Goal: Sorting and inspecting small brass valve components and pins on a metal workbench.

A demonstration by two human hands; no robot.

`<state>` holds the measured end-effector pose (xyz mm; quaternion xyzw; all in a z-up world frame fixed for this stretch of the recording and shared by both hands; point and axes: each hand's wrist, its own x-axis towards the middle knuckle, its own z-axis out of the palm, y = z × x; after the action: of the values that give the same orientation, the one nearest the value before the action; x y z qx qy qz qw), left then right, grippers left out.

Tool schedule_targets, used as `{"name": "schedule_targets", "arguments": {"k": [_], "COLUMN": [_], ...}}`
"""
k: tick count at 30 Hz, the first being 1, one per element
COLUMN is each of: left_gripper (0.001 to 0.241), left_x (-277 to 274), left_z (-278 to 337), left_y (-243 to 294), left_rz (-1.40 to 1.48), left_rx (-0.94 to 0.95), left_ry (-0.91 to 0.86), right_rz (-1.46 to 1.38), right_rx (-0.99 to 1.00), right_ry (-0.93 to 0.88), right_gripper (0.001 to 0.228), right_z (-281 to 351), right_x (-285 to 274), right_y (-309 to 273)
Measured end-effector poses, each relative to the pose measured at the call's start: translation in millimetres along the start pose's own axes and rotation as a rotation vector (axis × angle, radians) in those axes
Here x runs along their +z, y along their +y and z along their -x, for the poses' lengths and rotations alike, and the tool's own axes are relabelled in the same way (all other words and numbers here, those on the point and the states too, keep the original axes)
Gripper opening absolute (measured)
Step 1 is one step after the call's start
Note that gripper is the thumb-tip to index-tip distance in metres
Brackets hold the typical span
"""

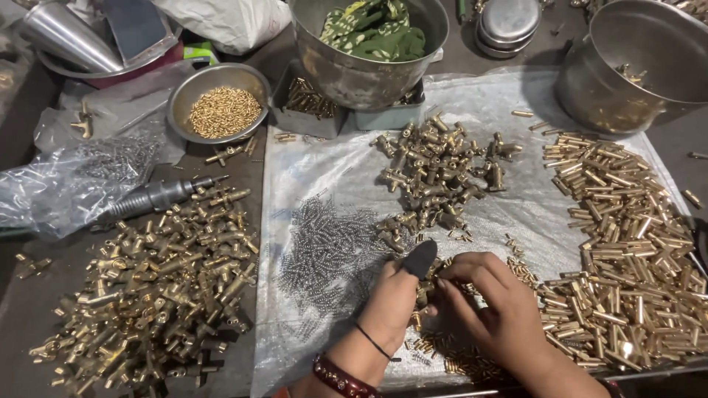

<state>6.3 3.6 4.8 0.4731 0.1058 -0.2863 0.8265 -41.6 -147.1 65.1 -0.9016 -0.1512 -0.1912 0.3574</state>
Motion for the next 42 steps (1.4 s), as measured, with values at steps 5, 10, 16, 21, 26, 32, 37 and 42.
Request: {"name": "schedule_targets", "arguments": {"k": [5, 10, 16, 21, 26, 32, 37, 42], "left_gripper": [0.032, 0.033, 0.037, 0.033, 0.020, 0.046, 0.051, 0.073], "left_x": [-0.7, -4.1, 2.2, -6.2, -40.0, -148.2, -198.1, -172.7], "left_z": [-2.1, -1.9, 2.8, -9.2, 42.7, 121.9, 129.4, 106.1], "left_y": [-6.6, -6.4, -0.8, -21.1, 32.9, 152.5, 170.6, 153.2], "left_rz": [-0.030, -0.117, -0.213, -0.363, -0.650, -1.380, -1.817, -1.985], "left_rx": [-0.009, -0.015, -0.053, 0.078, 0.300, 0.744, 0.754, 0.578], "left_ry": [-0.009, -0.084, -0.172, -0.161, 0.075, 0.914, 1.066, 1.204], "right_rz": [0.020, 0.005, 0.006, 0.024, -0.130, -0.254, -0.158, -0.136], "right_rx": [0.027, 0.108, 0.235, 0.271, 0.321, 0.567, 0.644, 0.571], "right_ry": [-0.012, -0.077, -0.143, -0.158, -0.158, -0.041, -0.068, -0.111], "right_gripper": [0.021, 0.019, 0.018, 0.019, 0.022, 0.020, 0.021, 0.022], "right_z": [2.9, 3.2, 7.7, 17.4, 35.9, 75.1, 73.2, 68.8], "right_x": [-0.8, -11.2, -17.8, -12.1, -27.9, -21.9, -20.2, -28.0], "right_y": [3.4, 3.8, -1.2, 5.3, 19.8, 61.0, 52.4, 35.6]}}
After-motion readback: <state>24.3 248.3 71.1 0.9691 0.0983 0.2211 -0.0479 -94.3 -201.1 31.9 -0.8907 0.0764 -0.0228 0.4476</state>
